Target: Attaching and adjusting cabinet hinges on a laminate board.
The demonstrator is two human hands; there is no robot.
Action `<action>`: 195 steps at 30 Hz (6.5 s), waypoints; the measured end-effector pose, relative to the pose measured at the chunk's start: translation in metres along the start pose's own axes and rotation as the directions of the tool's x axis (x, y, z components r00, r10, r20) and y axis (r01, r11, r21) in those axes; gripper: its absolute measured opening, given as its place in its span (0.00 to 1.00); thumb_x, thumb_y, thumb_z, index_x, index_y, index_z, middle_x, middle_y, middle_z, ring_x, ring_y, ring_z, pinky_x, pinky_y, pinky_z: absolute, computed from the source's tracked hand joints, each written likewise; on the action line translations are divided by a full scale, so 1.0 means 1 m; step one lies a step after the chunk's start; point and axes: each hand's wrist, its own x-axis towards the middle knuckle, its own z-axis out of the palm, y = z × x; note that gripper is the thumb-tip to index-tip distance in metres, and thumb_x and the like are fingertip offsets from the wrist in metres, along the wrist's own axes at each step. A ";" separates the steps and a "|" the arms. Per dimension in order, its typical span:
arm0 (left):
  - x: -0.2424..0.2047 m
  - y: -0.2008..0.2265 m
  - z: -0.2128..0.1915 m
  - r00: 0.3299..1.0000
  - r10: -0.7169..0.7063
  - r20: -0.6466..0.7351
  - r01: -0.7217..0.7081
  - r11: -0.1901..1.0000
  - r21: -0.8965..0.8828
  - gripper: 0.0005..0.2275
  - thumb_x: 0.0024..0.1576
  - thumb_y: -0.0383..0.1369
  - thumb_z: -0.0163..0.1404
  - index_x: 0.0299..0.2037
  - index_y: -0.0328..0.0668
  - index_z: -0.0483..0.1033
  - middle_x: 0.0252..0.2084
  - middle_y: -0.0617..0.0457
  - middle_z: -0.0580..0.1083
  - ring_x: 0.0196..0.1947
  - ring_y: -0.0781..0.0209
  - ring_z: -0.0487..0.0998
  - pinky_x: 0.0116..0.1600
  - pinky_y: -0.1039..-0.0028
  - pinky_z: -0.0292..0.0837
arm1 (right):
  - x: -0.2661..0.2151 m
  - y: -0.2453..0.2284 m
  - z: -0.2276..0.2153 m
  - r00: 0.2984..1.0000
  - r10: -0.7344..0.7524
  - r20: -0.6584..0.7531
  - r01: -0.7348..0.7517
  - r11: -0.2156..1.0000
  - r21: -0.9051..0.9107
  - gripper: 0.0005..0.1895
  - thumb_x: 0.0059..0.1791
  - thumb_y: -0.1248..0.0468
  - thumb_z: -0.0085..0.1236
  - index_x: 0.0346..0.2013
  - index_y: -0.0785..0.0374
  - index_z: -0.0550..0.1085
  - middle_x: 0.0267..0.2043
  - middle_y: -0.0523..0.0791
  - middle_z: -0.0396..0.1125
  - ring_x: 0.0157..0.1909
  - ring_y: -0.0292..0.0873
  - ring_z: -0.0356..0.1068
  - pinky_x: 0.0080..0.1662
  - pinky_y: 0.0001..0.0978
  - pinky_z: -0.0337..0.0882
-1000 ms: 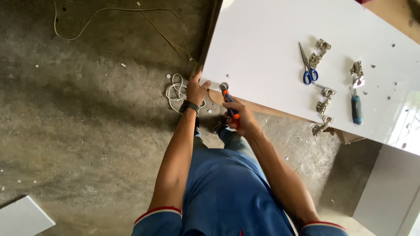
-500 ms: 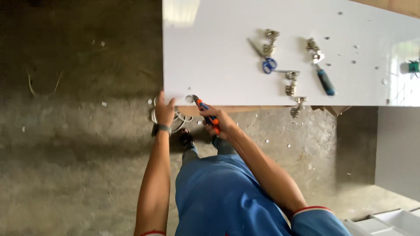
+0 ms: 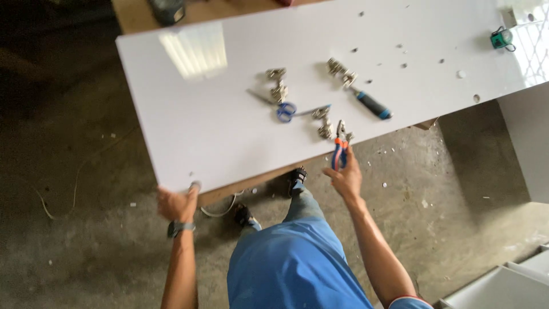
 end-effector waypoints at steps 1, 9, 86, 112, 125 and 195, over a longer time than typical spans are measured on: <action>0.004 -0.002 0.006 1.000 0.011 -0.007 -0.011 1.000 0.004 0.52 0.45 0.61 0.59 0.72 0.28 0.51 0.59 0.30 0.68 0.59 0.33 0.71 0.60 0.39 0.69 | 0.018 0.010 -0.014 1.000 0.003 -0.009 -0.003 1.000 0.010 0.59 0.34 0.59 0.78 0.73 0.67 0.55 0.61 0.60 0.66 0.59 0.55 0.69 0.56 0.44 0.71; 0.006 0.183 0.085 0.766 0.577 -0.282 -0.612 0.790 -0.046 0.35 0.54 0.29 0.60 0.74 0.45 0.59 0.73 0.39 0.64 0.74 0.36 0.59 0.75 0.44 0.49 | 0.158 0.079 -0.056 0.906 0.135 0.401 0.046 0.911 -0.411 0.58 0.34 0.52 0.71 0.74 0.59 0.55 0.52 0.51 0.66 0.53 0.53 0.70 0.51 0.43 0.73; -0.073 -0.017 0.088 0.831 -0.557 0.010 0.422 0.618 -0.664 0.25 0.50 0.50 0.62 0.20 0.33 0.71 0.21 0.47 0.71 0.21 0.56 0.68 0.30 0.63 0.63 | 0.211 0.135 0.014 0.887 -0.100 0.452 0.367 0.745 -0.557 0.49 0.53 0.55 0.56 0.80 0.71 0.43 0.64 0.62 0.47 0.59 0.62 0.51 0.57 0.64 0.62; -0.077 0.010 0.043 0.878 -0.422 0.228 0.415 0.432 -0.801 0.11 0.52 0.39 0.61 0.35 0.40 0.83 0.23 0.53 0.77 0.16 0.66 0.73 0.20 0.77 0.62 | 0.212 0.132 0.020 0.942 -0.245 0.228 0.331 0.783 -0.527 0.48 0.42 0.62 0.60 0.76 0.64 0.57 0.56 0.62 0.58 0.55 0.65 0.57 0.54 0.59 0.63; -0.091 -0.053 0.117 0.598 -0.518 -0.611 0.186 0.832 -0.523 0.30 0.64 0.47 0.58 0.67 0.36 0.60 0.65 0.36 0.63 0.61 0.44 0.67 0.57 0.43 0.68 | 0.284 0.071 0.021 0.972 -0.159 0.176 0.220 0.880 -0.421 0.33 0.50 0.52 0.59 0.69 0.56 0.65 0.65 0.57 0.56 0.67 0.59 0.54 0.62 0.60 0.56; 0.291 0.680 0.297 0.965 -0.140 0.220 0.247 0.760 -0.601 0.22 0.65 0.40 0.50 0.59 0.23 0.74 0.42 0.37 0.83 0.25 0.55 0.84 0.24 0.72 0.81 | 0.380 0.262 -0.184 0.573 0.416 0.706 -0.640 0.765 0.069 0.20 0.33 0.77 0.50 0.39 0.73 0.73 0.27 0.50 0.64 0.30 0.43 0.70 0.35 0.32 0.70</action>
